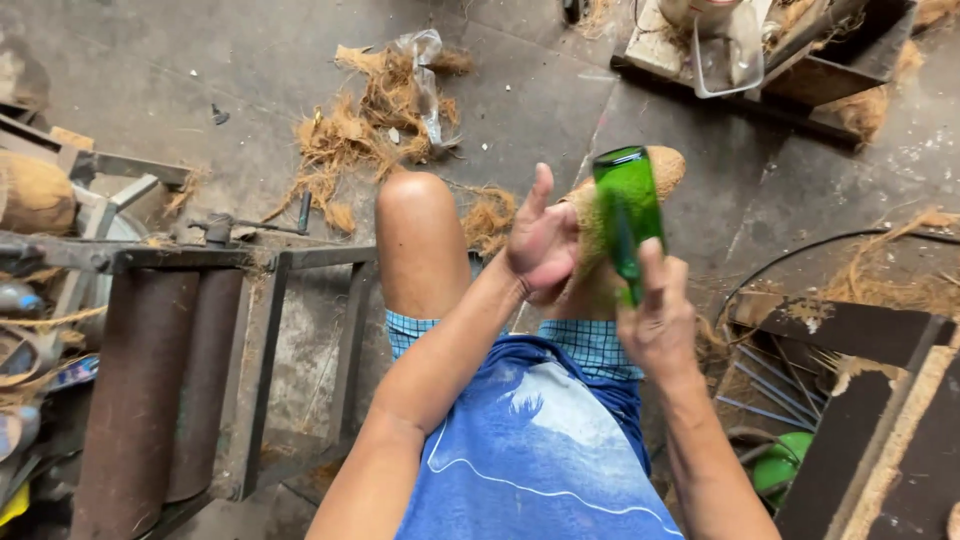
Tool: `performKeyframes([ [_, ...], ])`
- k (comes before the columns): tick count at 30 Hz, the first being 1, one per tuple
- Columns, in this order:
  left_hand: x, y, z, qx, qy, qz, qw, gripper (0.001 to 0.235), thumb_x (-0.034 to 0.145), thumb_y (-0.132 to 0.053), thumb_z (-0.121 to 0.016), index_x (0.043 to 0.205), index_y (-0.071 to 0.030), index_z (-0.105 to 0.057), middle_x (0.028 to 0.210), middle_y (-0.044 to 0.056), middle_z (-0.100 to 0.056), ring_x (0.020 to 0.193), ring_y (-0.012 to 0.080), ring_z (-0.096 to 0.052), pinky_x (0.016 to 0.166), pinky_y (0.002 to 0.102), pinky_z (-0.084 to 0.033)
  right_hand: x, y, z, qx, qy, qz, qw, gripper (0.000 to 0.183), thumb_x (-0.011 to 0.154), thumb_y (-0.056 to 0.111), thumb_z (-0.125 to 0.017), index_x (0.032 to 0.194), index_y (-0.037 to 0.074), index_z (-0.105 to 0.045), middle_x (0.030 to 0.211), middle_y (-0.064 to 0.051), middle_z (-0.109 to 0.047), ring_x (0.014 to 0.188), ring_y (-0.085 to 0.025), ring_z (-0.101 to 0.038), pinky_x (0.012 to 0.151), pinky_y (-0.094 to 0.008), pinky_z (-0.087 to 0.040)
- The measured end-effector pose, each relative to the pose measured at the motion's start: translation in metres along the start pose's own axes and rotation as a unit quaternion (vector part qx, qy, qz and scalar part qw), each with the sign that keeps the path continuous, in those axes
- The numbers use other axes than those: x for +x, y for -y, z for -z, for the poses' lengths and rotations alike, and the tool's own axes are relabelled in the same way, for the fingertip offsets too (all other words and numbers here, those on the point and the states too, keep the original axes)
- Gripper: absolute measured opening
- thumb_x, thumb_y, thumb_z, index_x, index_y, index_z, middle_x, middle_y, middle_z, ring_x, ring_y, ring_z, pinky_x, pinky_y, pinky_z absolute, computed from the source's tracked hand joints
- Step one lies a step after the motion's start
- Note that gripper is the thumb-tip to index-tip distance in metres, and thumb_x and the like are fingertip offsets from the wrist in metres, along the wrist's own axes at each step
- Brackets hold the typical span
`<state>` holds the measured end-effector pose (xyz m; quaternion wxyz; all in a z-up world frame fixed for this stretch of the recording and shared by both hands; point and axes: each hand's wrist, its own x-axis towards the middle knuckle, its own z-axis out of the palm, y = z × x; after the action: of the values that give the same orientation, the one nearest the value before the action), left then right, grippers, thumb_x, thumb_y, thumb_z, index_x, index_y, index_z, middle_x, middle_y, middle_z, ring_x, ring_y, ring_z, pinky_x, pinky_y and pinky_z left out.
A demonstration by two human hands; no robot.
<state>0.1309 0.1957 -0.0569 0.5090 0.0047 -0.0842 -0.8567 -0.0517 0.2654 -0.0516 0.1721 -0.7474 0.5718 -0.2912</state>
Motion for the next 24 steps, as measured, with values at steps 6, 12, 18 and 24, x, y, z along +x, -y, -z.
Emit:
performKeyframes([
  [6,0.005,-0.011,0.042,-0.015,-0.071,-0.019,0.997,0.085,0.102,-0.073,-0.041,0.135,0.004,-0.056,0.127,0.024,-0.064,0.117,0.0351,-0.064,0.108,0.05,-0.045,0.004,0.006,-0.007,0.199,0.024,-0.037,0.979,0.068,0.077,0.002,-0.074,0.14,0.018,-0.055,0.113,-0.015,-0.059,0.096,-0.041,-0.068,0.073,-0.043,-0.056],
  [12,0.01,-0.027,-0.015,0.108,-0.107,-0.007,0.988,0.067,0.102,-0.066,-0.042,0.105,-0.008,-0.076,0.11,0.018,-0.072,0.109,0.0132,-0.066,0.113,0.034,-0.032,0.039,0.024,0.042,0.206,0.0,-0.177,0.962,0.068,0.102,0.028,-0.052,0.162,0.013,-0.025,0.064,-0.006,-0.052,0.051,-0.02,-0.053,0.052,-0.035,-0.046],
  [18,0.033,0.005,0.019,0.027,-0.08,-0.027,0.996,0.076,0.105,-0.071,-0.037,0.132,-0.005,-0.063,0.125,0.02,-0.067,0.117,0.0323,-0.065,0.106,0.05,-0.046,-0.008,-0.025,-0.014,-0.031,0.051,0.081,0.995,0.074,0.078,0.015,-0.076,0.145,0.035,-0.05,0.126,-0.017,-0.053,0.082,-0.045,-0.068,0.065,-0.051,-0.06],
  [24,0.037,-0.017,0.011,0.513,-0.27,0.107,0.808,0.07,0.093,-0.059,-0.053,0.123,0.003,-0.065,0.126,0.027,-0.062,0.126,0.0336,-0.057,0.113,0.051,-0.036,0.021,-0.005,0.04,0.182,-0.053,-0.105,0.976,0.102,0.079,0.007,-0.078,0.162,0.01,-0.019,0.145,-0.027,-0.043,0.124,-0.035,-0.052,0.104,-0.05,-0.043],
])
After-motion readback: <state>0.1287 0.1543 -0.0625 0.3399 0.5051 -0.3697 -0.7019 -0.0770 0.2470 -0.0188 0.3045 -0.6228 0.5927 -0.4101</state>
